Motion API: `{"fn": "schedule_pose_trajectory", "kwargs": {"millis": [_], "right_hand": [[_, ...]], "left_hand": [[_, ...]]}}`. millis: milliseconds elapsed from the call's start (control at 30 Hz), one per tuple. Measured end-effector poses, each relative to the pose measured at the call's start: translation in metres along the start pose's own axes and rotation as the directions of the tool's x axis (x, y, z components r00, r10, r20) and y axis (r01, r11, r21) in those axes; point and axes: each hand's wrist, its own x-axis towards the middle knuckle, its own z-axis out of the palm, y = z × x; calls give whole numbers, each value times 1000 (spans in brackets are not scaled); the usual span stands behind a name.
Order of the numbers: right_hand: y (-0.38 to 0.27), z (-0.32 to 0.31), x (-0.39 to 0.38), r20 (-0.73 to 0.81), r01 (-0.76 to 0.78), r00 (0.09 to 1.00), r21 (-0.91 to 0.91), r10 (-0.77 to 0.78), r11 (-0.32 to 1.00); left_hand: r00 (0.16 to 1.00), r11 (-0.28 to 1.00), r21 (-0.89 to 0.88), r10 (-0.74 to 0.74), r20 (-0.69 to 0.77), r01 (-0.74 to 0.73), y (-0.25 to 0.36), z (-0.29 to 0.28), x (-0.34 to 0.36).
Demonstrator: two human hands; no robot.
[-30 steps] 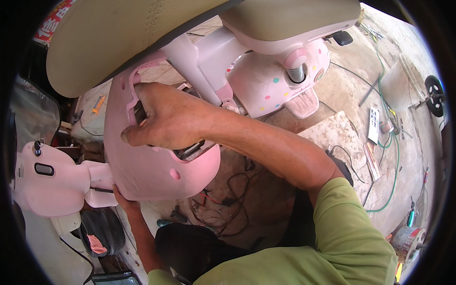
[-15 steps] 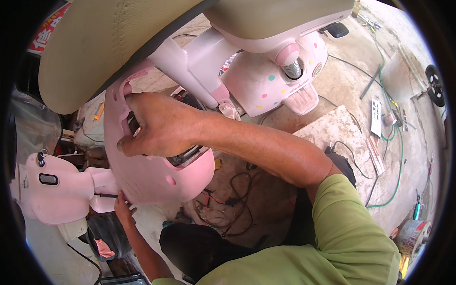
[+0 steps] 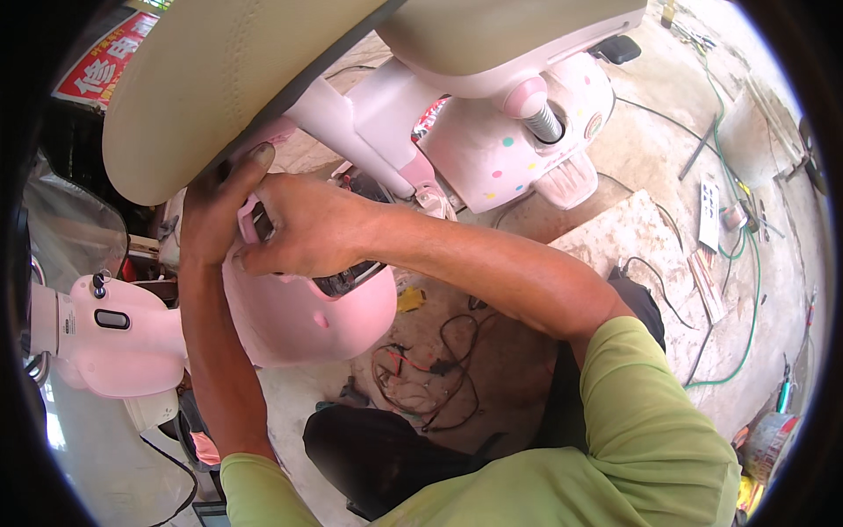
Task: The person works on the battery compartment of a pink electric scooter, adjusting wires and battery terminals with a screwdriver. They then reattach the pink plastic cover and secure a yellow retaining bar underneath.
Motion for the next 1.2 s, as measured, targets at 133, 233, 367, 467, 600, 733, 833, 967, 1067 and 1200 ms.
{"fn": "schedule_pose_trajectory", "kwargs": {"millis": [133, 233, 367, 467, 600, 733, 833, 967, 1067, 1200], "right_hand": [[2, -16, -2, 40, 71, 997, -154, -65, 985], [-6, -58, -5, 128, 47, 992, -349, -2, 936], [-7, -76, -15, -478, -233, 873, -581, -94, 780], [15, -82, -9, -433, -44, 711, -814, -555, 579], [27, -93, 2, -294, 188, 754, -760, -587, 622], [27, -95, 5, -227, 153, 861, -739, -456, 656], [22, -97, 3, -226, 130, 890, -708, -397, 694], [15, -92, 0, -258, 91, 886, -719, -386, 689], [20, -92, 4, -277, 96, 854, -748, -441, 657], [27, -90, 8, -295, 107, 810, -775, -507, 623]], "left_hand": [[989, 988, 59, 142, -28, -140, -6, -1, 6], [986, 986, 22, 166, -20, -165, -13, -5, 6], [973, 974, -22, 223, -66, -225, -19, 0, 8], [975, 975, -47, 212, -68, -215, -14, 4, 7], [979, 982, -23, 186, -80, -188, -13, 3, 5], [976, 978, 8, 207, -72, -207, -14, 1, 6], [973, 975, -8, 221, -67, -222, -12, 2, 6], [973, 977, -26, 208, -99, -212, -15, 3, 6], [970, 977, -9, 209, -125, -211, -15, 4, 6], [957, 962, 1, 272, -102, -273, -21, 1, 13]]}}
